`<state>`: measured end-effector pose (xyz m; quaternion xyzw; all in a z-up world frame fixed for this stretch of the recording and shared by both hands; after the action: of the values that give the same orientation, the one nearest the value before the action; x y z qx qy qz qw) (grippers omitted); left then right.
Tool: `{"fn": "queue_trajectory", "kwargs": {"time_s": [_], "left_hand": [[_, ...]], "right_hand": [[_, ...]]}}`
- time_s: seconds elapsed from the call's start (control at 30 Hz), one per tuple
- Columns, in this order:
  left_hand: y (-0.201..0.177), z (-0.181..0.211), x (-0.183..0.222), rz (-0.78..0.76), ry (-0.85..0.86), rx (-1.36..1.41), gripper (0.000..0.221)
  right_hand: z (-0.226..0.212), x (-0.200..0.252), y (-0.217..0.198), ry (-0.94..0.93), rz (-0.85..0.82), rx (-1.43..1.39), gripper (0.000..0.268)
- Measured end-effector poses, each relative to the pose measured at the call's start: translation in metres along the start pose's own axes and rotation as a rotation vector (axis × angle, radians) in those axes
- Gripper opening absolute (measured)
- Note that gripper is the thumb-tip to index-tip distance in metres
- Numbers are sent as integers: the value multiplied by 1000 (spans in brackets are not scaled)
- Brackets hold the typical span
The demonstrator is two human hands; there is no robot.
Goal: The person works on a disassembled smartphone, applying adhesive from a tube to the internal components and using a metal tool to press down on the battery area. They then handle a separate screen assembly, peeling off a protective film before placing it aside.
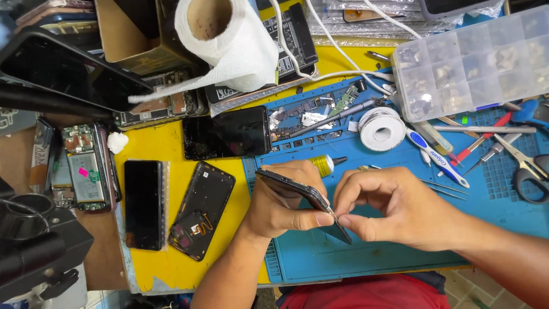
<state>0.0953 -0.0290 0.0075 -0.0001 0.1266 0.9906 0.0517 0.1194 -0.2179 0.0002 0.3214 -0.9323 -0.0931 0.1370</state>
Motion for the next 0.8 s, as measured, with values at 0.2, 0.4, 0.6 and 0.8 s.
{"fn": "queue_trajectory", "kwargs": {"time_s": [0.2,0.4,0.6,0.8], "left_hand": [[0,-2,-1,-15,36,-49,17],[0,-4,-1,5,35,-7,17],[0,-5,-2,0,43,-5,18],[1,-7,-2,3,37,29,17]], "right_hand": [[0,-1,-2,12,-14,23,6],[1,-1,-2,13,17,50,3],[-4,-3,-2,-10,22,82,2],[-1,-3,-2,-31,19,83,1]]}}
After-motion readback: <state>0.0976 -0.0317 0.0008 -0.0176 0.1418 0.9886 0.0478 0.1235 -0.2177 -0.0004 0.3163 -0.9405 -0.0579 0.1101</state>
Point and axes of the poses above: each hand's wrist, its own x-axis away from the middle knuckle, its own y-axis out of the palm, z = x × y, the point moved 3 cm from there along -x, towards the middle knuckle, and after that the axes turned 10 degrees about z, right-handed, at the moved point
